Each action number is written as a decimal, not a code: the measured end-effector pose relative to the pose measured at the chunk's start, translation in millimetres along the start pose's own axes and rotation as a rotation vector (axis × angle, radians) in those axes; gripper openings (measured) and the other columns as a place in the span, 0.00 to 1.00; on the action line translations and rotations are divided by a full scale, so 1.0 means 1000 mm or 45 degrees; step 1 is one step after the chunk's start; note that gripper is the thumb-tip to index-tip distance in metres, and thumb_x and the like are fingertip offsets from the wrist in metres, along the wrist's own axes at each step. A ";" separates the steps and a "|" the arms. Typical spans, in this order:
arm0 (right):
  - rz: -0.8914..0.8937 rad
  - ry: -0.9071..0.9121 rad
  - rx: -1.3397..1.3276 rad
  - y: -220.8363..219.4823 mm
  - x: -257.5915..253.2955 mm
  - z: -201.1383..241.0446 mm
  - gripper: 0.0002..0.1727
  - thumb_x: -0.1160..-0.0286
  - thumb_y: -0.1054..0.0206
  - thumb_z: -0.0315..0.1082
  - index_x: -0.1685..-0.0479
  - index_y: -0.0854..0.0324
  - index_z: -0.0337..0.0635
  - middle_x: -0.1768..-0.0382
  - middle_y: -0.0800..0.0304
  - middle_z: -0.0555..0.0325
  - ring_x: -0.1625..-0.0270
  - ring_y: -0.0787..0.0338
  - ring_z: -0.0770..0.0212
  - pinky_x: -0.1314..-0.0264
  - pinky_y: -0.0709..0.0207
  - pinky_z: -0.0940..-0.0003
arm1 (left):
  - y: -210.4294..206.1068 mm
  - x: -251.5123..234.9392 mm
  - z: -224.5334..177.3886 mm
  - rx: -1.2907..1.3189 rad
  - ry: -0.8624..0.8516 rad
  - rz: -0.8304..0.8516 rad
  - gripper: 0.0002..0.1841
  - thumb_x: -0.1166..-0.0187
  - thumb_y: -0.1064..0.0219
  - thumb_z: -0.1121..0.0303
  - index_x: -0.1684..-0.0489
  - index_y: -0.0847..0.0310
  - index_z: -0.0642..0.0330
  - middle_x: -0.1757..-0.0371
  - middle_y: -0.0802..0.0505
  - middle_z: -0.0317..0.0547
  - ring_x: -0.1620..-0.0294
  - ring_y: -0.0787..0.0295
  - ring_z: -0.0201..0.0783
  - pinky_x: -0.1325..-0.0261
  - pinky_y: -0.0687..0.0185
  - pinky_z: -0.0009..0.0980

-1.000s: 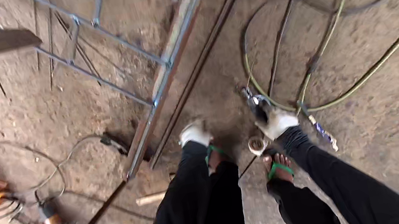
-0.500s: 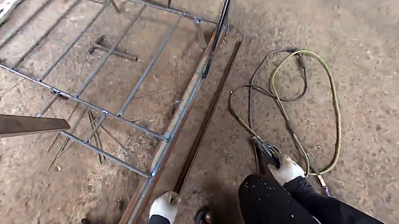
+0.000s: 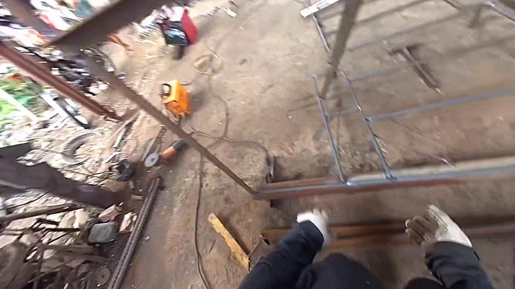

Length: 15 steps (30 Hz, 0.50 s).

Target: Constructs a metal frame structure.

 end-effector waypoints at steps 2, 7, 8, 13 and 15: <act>0.078 0.056 0.104 -0.023 0.015 -0.013 0.34 0.11 0.46 0.60 0.18 0.33 0.44 0.40 0.14 0.44 0.49 0.09 0.52 0.52 0.14 0.53 | -0.052 -0.022 0.015 -0.041 -0.025 0.047 0.45 0.42 0.17 0.48 0.16 0.29 0.44 0.20 0.21 0.60 0.27 0.22 0.70 0.35 0.25 0.75; 0.002 0.137 0.467 -0.021 0.022 -0.020 0.33 0.15 0.35 0.52 0.19 0.30 0.41 0.44 0.09 0.40 0.53 0.05 0.47 0.53 0.10 0.47 | -0.067 -0.034 0.018 0.022 0.062 -0.086 0.30 0.37 0.21 0.61 0.29 0.18 0.48 0.34 0.10 0.58 0.33 0.15 0.64 0.36 0.21 0.69; -0.020 0.126 0.516 -0.018 0.021 -0.017 0.33 0.15 0.35 0.52 0.19 0.30 0.41 0.42 0.09 0.40 0.51 0.05 0.46 0.50 0.10 0.45 | -0.055 -0.033 0.017 -0.002 0.076 -0.052 0.25 0.34 0.23 0.63 0.34 0.15 0.51 0.38 0.08 0.58 0.37 0.13 0.63 0.39 0.19 0.69; -0.160 0.015 0.495 0.006 0.010 -0.011 0.32 0.15 0.36 0.54 0.20 0.30 0.43 0.44 0.09 0.43 0.53 0.05 0.48 0.54 0.11 0.49 | -0.038 -0.040 0.023 -0.206 -0.159 -0.004 0.21 0.32 0.24 0.65 0.38 0.13 0.51 0.39 0.08 0.57 0.36 0.13 0.63 0.32 0.26 0.72; -0.234 -0.013 0.389 0.011 0.001 -0.011 0.34 0.16 0.35 0.56 0.19 0.32 0.43 0.44 0.10 0.43 0.52 0.06 0.49 0.54 0.12 0.50 | -0.027 -0.040 0.034 -0.176 -0.239 -0.098 0.26 0.34 0.23 0.62 0.33 0.17 0.54 0.33 0.12 0.60 0.30 0.17 0.66 0.27 0.30 0.72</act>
Point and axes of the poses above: each hand's wrist, its own x-axis away from the middle knuckle, its own y-axis out of the back of the hand, z = x × y, the point moved 1 cm from there along -x, towards the middle knuckle
